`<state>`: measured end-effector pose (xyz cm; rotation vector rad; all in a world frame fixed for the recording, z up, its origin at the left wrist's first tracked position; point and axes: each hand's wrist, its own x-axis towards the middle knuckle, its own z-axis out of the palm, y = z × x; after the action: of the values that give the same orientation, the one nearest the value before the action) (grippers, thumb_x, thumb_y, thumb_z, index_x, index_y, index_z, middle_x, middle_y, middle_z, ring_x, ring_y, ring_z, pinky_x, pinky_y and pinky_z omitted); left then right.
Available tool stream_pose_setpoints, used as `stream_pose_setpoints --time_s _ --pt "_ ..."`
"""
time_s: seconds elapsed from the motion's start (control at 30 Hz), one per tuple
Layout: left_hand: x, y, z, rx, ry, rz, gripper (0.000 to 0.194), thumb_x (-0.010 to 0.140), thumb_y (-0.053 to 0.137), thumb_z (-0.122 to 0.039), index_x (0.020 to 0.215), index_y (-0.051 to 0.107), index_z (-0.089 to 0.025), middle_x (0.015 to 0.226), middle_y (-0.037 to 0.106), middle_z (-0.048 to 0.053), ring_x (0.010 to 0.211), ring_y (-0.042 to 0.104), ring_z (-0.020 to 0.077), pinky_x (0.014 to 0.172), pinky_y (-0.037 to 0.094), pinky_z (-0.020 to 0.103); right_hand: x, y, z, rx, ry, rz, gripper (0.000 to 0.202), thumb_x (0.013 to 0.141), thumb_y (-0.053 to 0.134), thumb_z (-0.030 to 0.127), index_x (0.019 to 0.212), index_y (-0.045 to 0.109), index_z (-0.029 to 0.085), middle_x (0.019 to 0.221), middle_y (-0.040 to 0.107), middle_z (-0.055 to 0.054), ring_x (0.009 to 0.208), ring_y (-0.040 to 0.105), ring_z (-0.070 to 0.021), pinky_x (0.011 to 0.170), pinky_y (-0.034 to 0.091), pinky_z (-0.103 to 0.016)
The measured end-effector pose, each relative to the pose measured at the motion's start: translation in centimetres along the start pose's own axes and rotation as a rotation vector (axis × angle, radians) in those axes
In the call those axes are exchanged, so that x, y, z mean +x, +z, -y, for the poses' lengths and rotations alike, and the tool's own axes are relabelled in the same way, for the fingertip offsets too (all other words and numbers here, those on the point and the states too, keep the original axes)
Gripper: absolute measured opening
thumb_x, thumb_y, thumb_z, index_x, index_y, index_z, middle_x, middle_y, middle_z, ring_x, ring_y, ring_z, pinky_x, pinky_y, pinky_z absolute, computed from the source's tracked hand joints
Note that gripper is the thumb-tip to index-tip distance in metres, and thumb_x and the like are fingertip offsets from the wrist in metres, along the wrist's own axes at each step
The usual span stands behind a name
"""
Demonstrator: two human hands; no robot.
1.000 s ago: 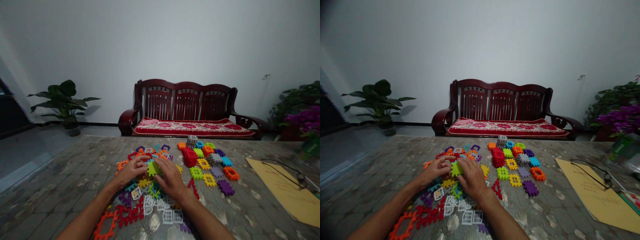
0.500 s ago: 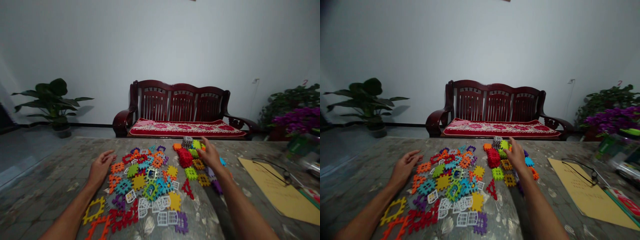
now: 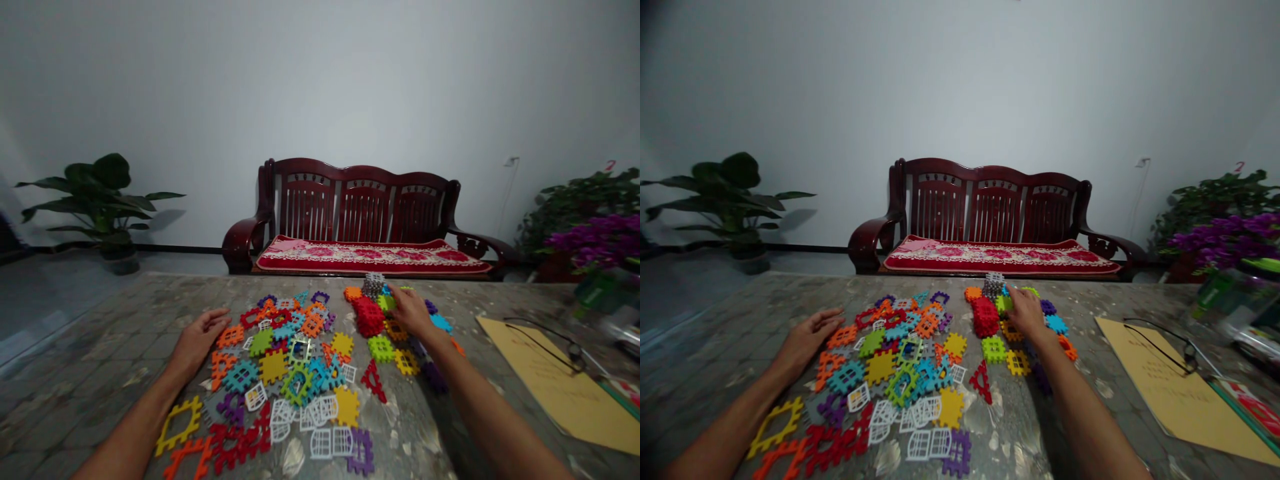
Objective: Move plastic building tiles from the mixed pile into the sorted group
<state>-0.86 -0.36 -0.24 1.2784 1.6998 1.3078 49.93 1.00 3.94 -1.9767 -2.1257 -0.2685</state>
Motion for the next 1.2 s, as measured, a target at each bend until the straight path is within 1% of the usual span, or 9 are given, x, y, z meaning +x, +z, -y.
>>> stream_pose_setpoints --time_s 0.33,0.5,0.57,0.63,0.7,0.8,0.93,1.03,1.2 --pt "0.0 0.0 0.1 0.02 0.013 0.022 0.055 0.054 0.073 -0.056 0.094 0.07 -0.019 0.09 0.076 0.007 0.079 0.07 0.0231 0.067 0.054 0.03 0.0 1.1 -0.3 0.027 0.002 -0.061 0.066 0.076 0.065 0.025 0.14 0.048 0.021 0.131 0.062 -0.013 0.122 0.051 -0.0291 0.102 0.037 -0.042" --pt "0.1 0.1 0.5 0.018 0.032 0.038 0.06 0.054 0.072 -0.06 0.098 0.07 -0.018 0.09 0.076 0.007 0.079 0.068 0.022 0.069 0.053 0.03 -0.6 0.0 0.7 0.267 0.055 -0.324 0.047 0.08 0.054 0.026 0.125 0.061 0.017 0.118 0.068 -0.012 0.112 0.058 -0.0286 0.099 0.043 -0.046" --pt "-0.1 0.1 0.4 -0.01 0.031 0.059 0.063 0.054 0.073 -0.062 0.099 0.07 -0.017 0.086 0.075 0.007 0.077 0.068 0.0215 0.068 0.053 0.03 -1.1 -0.9 2.3 0.44 0.069 -0.451 0.04 0.083 0.048 0.028 0.118 0.065 0.018 0.112 0.071 -0.011 0.106 0.062 -0.0271 0.097 0.046 -0.046" --pt "-0.2 0.1 0.2 -0.019 0.035 0.064 0.064 0.054 0.073 -0.062 0.098 0.07 -0.016 0.084 0.075 0.006 0.076 0.067 0.0212 0.067 0.052 0.03 -2.0 -1.8 4.7 0.628 0.043 -0.495 0.037 0.084 0.047 0.03 0.113 0.067 0.018 0.107 0.073 -0.01 0.102 0.064 -0.0252 0.094 0.048 -0.044" --pt "-0.4 0.1 -0.1 -0.012 0.044 0.053 0.062 0.054 0.073 -0.061 0.097 0.071 -0.017 0.085 0.075 0.006 0.076 0.067 0.021 0.068 0.052 0.03 -3.1 -2.4 7.6 0.78 -0.003 -0.438 0.031 0.086 0.047 0.031 0.105 0.07 0.021 0.102 0.074 -0.008 0.097 0.067 -0.0229 0.092 0.05 -0.041" --pt "-0.6 0.1 -0.3 -0.004 0.054 0.047 0.058 0.055 0.073 -0.06 0.095 0.071 -0.017 0.087 0.075 0.006 0.076 0.066 0.0205 0.068 0.051 0.029 -4.9 -2.3 11.8 0.893 -0.106 -0.252 0.028 0.085 0.049 0.028 0.099 0.072 0.022 0.1 0.074 -0.006 0.094 0.068 -0.0212 0.088 0.052 -0.037" --pt "-0.6 0.1 -0.3 -0.011 0.054 0.043 0.057 0.056 0.072 -0.059 0.094 0.071 -0.016 0.084 0.074 0.005 0.074 0.065 0.0198 0.068 0.05 0.029 -7.0 -1.5 15.7 0.887 -0.196 -0.063 0.031 0.081 0.058 0.026 0.11 0.07 0.023 0.11 0.072 -0.006 0.106 0.064 -0.0237 0.096 0.048 -0.041" --pt "-0.6 0.2 -0.1 -0.03 0.054 0.036 0.057 0.056 0.072 -0.058 0.094 0.071 -0.016 0.081 0.073 0.005 0.074 0.065 0.0202 0.067 0.05 0.03 -8.4 -1.1 17.1 0.806 -0.319 0.073 0.048 0.078 0.07 0.034 0.125 0.063 0.027 0.125 0.065 -0.007 0.12 0.055 -0.0269 0.104 0.041 -0.046" --pt "-0.5 0.3 0.1 -0.086 0.053 0.059 0.057 0.057 0.073 -0.058 0.094 0.07 -0.015 0.078 0.073 0.005 0.073 0.065 0.0207 0.067 0.05 0.03 -10.3 -0.6 18.0 0.643 -0.534 0.232 0.096 0.06 0.081 0.061 0.143 0.046 0.027 0.149 0.044 -0.012 0.138 0.036 -0.0329 0.115 0.025 -0.053"
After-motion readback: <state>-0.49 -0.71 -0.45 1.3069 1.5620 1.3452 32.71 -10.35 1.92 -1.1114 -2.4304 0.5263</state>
